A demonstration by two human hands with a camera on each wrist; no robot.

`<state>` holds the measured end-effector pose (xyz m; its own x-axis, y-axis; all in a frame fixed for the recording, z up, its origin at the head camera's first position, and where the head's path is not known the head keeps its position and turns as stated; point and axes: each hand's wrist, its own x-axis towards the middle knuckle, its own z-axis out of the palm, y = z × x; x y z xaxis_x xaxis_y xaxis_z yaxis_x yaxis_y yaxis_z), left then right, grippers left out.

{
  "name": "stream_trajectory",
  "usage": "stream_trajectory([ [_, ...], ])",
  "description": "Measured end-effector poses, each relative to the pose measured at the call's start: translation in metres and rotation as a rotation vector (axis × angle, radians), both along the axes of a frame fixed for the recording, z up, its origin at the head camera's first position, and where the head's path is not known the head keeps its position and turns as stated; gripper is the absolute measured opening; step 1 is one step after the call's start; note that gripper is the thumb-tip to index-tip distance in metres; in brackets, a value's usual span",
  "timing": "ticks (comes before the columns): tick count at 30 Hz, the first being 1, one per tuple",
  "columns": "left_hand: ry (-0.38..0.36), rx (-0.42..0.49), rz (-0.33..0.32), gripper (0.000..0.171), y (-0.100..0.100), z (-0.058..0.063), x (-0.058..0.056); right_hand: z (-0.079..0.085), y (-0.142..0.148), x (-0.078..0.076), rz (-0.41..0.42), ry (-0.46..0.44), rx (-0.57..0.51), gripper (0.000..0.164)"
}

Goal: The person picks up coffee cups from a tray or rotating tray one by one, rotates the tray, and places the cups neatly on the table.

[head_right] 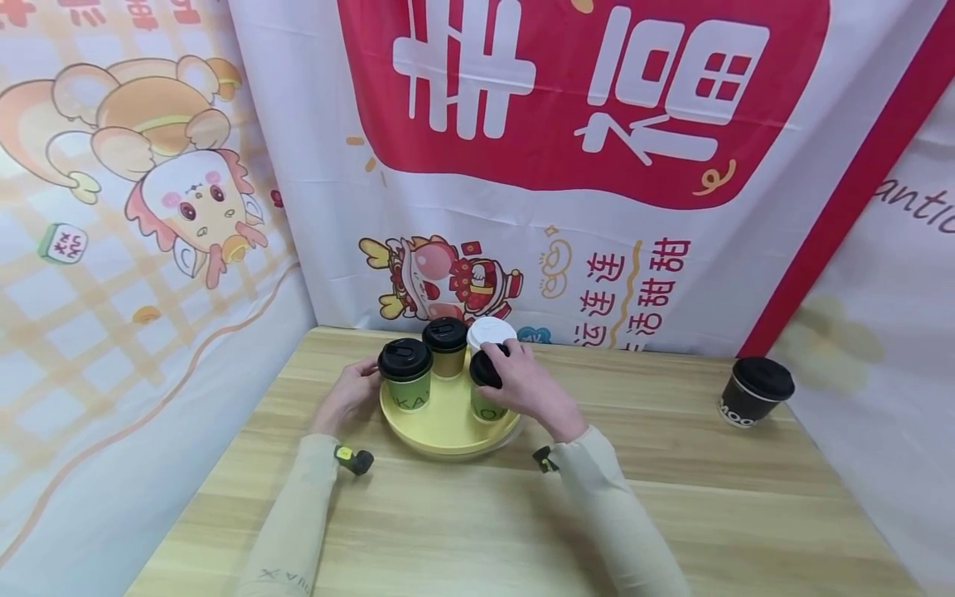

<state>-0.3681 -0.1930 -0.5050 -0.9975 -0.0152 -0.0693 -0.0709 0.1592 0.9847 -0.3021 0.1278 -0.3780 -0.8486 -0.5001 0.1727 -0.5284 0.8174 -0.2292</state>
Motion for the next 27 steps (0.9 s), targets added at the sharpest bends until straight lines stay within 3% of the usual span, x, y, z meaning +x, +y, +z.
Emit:
stream_trajectory([
  [15,-0.005,0.018,-0.002,0.033,-0.002,0.0,-0.001,0.029,0.03,0.006,-0.004,-0.057,-0.199,0.072],
  [27,-0.004,0.025,-0.011,0.033,-0.001,0.0,-0.001,0.054,0.082,0.014,0.041,-0.084,-0.341,0.069],
])
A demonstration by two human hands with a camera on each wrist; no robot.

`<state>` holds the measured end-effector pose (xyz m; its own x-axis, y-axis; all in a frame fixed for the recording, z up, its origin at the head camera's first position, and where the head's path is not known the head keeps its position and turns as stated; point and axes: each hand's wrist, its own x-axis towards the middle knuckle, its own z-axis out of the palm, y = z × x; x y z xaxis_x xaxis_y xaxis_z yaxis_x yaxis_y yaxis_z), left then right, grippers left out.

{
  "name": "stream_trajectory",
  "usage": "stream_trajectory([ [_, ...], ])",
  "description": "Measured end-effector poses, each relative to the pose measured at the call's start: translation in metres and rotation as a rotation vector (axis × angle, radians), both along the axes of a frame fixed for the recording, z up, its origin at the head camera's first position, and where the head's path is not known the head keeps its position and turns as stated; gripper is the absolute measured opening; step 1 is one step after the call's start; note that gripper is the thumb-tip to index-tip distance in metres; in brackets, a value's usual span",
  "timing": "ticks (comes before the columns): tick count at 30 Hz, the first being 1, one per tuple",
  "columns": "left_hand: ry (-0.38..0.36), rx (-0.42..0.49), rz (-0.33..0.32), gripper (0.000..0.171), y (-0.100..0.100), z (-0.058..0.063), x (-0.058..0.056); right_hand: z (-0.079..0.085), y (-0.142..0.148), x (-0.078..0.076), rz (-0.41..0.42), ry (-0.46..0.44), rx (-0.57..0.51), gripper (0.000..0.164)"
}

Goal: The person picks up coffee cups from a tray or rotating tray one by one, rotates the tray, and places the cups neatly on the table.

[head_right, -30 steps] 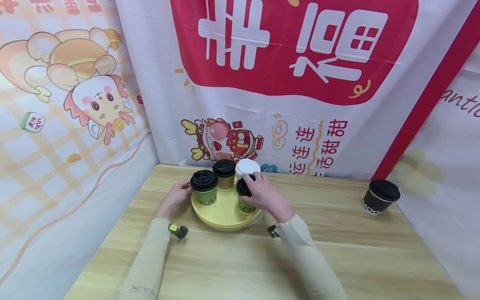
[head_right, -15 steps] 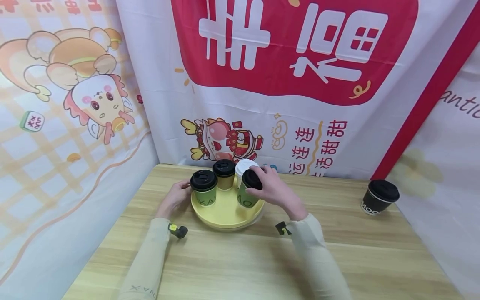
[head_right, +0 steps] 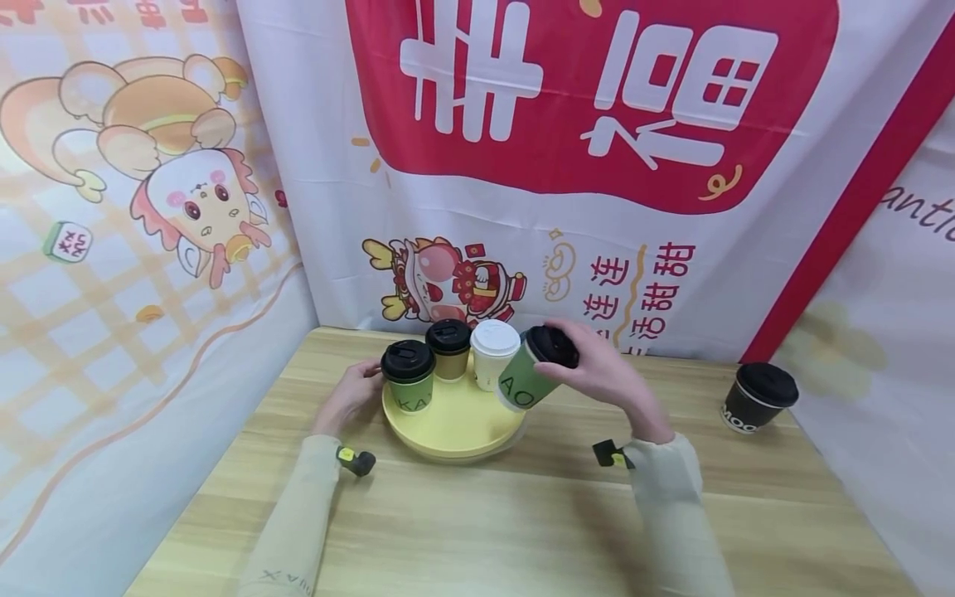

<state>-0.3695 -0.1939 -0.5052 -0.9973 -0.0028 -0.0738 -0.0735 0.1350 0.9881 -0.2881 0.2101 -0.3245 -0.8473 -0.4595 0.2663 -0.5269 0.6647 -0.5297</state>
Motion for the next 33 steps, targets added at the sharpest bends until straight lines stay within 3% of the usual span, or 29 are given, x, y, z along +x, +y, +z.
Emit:
stream_trajectory([
  [8,-0.009,-0.004,-0.011,0.035,0.002,0.006,0.0,0.009,0.035,-0.002,-0.115,-0.06,-0.013,0.069],
  [16,-0.005,-0.012,0.005,0.035,0.004,0.008,0.0,0.011,0.062,-0.004,-0.167,-0.124,-0.042,0.068],
  [33,-0.017,0.001,0.016,0.032,0.0,-0.002,0.001,-0.002,0.12,-0.01,-0.358,-0.195,0.129,0.091],
])
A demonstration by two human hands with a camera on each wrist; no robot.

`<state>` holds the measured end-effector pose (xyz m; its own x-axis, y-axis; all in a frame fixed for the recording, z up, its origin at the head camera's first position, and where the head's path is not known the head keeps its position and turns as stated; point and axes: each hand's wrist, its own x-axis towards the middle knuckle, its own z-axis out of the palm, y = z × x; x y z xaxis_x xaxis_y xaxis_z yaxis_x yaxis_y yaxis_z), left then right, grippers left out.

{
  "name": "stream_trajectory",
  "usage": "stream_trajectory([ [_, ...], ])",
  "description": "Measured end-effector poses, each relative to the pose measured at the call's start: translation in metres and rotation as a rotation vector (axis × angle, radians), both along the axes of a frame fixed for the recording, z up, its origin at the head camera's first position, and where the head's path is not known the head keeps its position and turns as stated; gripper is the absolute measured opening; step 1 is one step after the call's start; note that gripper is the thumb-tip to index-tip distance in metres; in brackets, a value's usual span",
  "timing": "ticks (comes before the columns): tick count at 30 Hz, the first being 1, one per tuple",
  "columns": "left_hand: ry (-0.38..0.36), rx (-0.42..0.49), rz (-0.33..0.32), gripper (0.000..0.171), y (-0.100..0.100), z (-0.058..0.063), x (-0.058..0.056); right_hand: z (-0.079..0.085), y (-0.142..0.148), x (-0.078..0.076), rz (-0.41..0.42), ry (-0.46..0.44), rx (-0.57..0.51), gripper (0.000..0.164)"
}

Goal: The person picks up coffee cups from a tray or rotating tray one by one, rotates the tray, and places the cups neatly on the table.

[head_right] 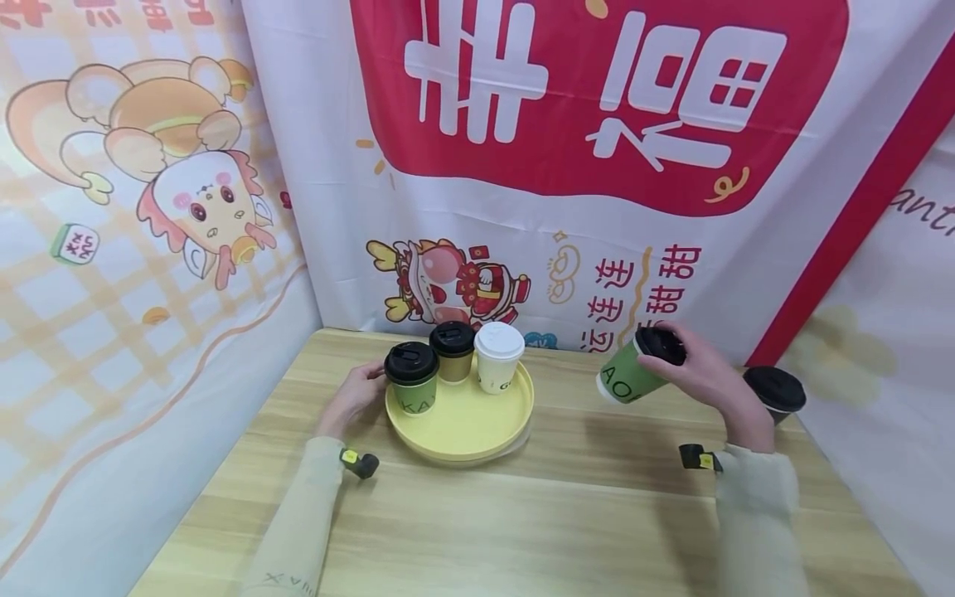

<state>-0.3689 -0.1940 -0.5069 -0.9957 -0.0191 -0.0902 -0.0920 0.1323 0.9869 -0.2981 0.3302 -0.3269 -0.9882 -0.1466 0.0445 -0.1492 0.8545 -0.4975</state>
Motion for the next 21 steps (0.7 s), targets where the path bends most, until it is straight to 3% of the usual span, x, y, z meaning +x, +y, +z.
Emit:
stream_trajectory([
  [13,0.025,-0.036,0.016,0.032,-0.003,-0.001,0.001,-0.027,0.027,-0.027,-0.023,0.089,0.107,0.087],
  [21,0.026,-0.036,-0.005,0.032,0.0,0.003,0.001,-0.039,0.044,-0.034,-0.08,0.062,0.182,0.086],
])
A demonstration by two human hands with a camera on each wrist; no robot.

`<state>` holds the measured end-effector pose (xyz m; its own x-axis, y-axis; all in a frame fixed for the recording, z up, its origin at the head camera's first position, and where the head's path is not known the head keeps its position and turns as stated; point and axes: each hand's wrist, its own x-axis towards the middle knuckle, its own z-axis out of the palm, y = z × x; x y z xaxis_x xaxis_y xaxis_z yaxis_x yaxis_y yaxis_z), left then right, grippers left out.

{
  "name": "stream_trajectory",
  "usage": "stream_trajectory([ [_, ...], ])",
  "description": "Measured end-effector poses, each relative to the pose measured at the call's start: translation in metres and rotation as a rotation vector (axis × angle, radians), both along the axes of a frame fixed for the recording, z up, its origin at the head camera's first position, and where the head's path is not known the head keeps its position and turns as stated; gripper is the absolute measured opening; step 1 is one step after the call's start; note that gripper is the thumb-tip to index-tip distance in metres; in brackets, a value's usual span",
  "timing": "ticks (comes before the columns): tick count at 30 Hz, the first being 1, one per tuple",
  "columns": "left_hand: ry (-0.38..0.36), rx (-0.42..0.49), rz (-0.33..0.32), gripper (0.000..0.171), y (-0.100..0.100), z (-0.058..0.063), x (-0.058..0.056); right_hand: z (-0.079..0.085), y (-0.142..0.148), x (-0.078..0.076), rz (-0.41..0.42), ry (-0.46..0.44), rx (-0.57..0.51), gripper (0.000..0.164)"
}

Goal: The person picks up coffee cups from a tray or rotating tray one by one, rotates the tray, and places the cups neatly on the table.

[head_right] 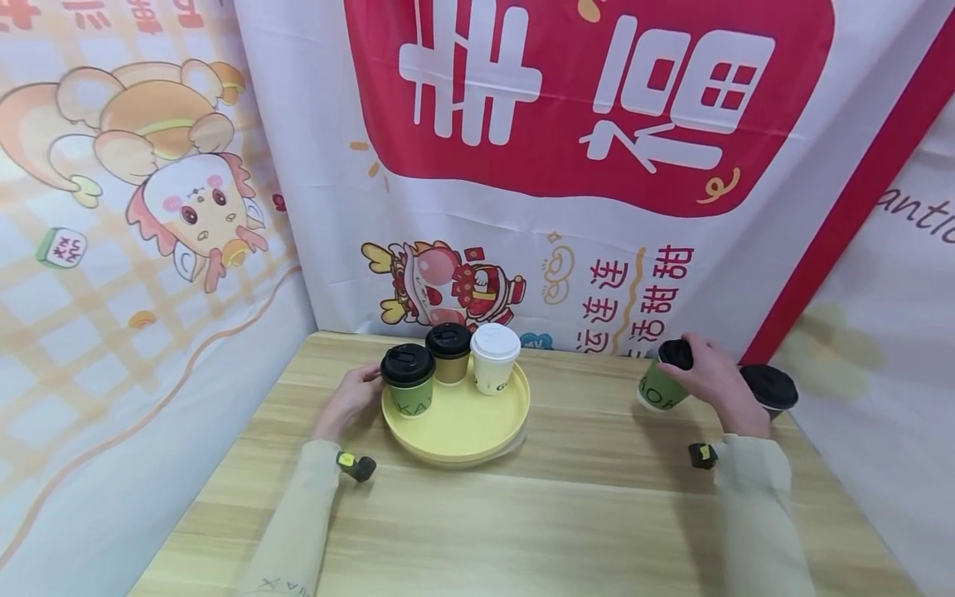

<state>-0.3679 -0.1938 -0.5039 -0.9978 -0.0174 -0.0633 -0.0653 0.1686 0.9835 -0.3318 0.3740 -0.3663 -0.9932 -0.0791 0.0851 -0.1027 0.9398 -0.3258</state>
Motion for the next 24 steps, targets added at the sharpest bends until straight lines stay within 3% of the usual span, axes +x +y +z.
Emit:
stream_trajectory([
  [14,0.009,-0.049,0.009,0.032,-0.001,-0.003,0.001,-0.022,0.019,-0.004,-0.069,-0.025,0.088,0.089],
  [20,-0.012,-0.03,-0.001,0.032,0.0,0.0,0.0,-0.027,0.025,-0.005,-0.097,-0.022,0.098,0.084],
  [24,-0.022,-0.026,-0.005,0.032,0.001,0.0,-0.002,-0.03,0.03,-0.005,-0.112,-0.046,0.094,0.089],
])
